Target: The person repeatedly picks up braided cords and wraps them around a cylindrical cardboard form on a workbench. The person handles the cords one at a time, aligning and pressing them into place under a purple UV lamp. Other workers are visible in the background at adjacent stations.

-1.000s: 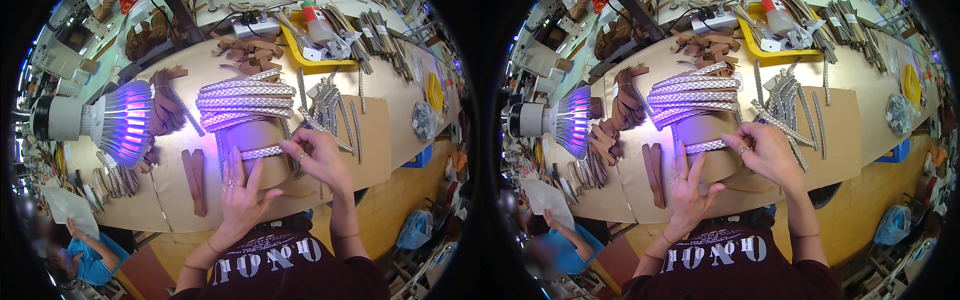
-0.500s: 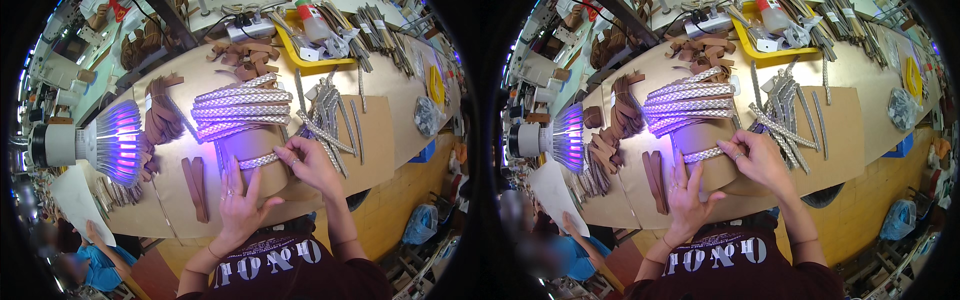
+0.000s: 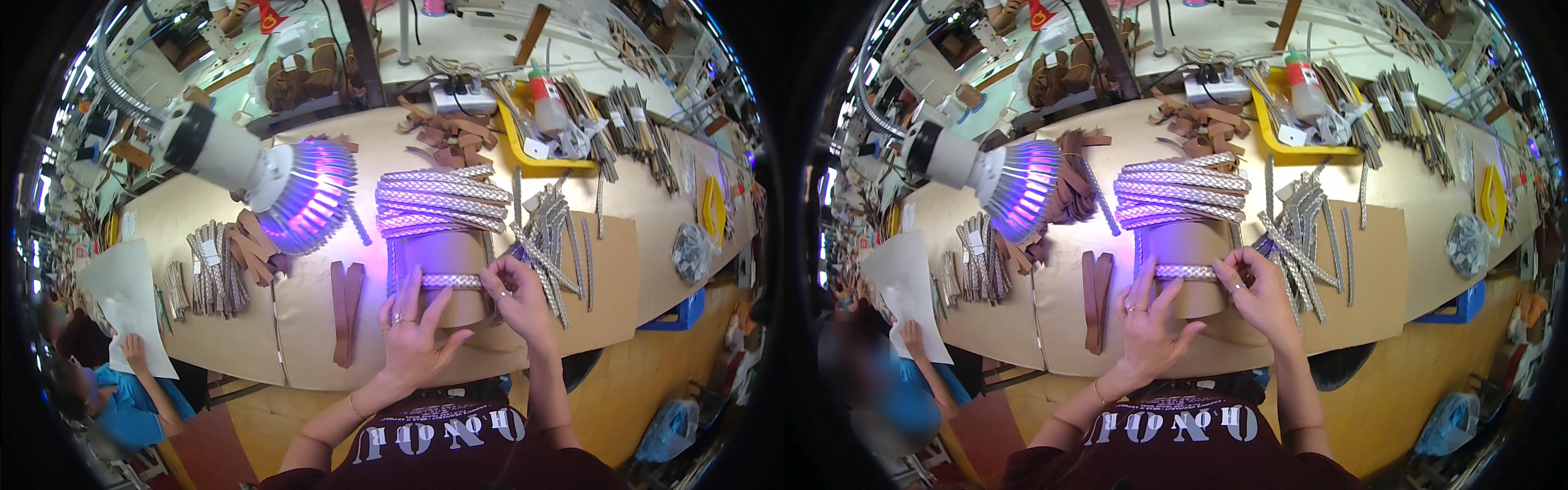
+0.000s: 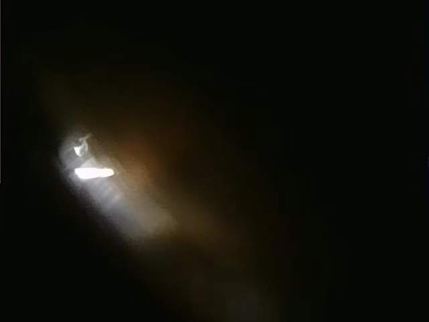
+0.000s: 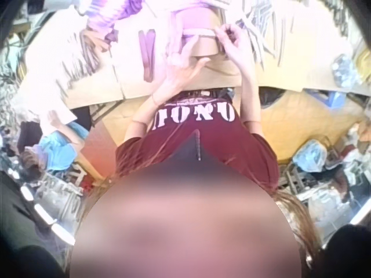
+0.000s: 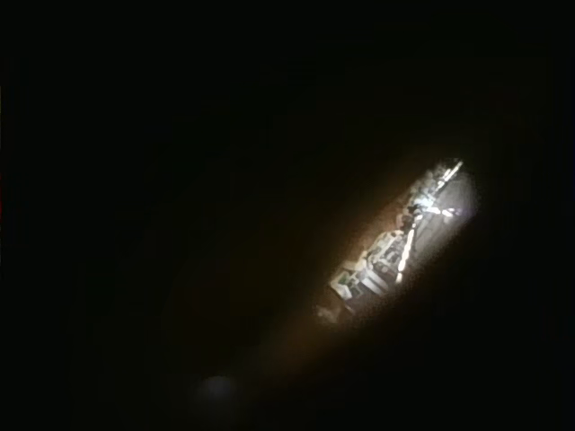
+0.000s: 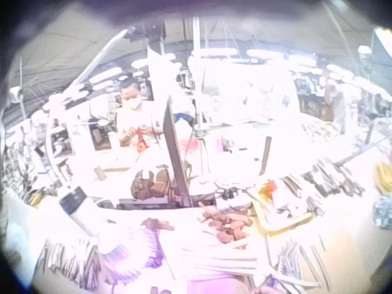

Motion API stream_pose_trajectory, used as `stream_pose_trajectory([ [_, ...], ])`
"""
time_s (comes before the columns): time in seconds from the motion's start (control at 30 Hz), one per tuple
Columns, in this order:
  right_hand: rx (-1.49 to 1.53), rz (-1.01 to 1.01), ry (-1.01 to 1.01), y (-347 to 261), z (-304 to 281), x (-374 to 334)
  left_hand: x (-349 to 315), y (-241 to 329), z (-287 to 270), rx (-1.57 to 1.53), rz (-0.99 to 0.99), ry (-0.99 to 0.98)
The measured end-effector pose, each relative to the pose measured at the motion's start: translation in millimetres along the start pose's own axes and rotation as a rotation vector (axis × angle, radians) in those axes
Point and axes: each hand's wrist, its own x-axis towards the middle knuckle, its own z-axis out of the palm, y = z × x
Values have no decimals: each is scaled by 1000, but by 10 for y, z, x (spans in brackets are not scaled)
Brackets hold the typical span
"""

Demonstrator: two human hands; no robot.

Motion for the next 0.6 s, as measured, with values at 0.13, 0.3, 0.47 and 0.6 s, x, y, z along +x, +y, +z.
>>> stream_pose_trajectory([
  [0.13, 149, -128, -61, -266, -92, -16, 9, 22, -101, 123, 161, 277],
  [0.3, 69, -225, 82, -572, -203, 308, 497, -6, -319, 209, 188, 326],
  [0.47, -63, -205, 218, -457, -277, 729, 1220, -175, -247, 172, 188, 117],
  [0.6, -368, -226, 428, -271, -257, 751, 1336, -266, -108, 135, 167, 26],
])
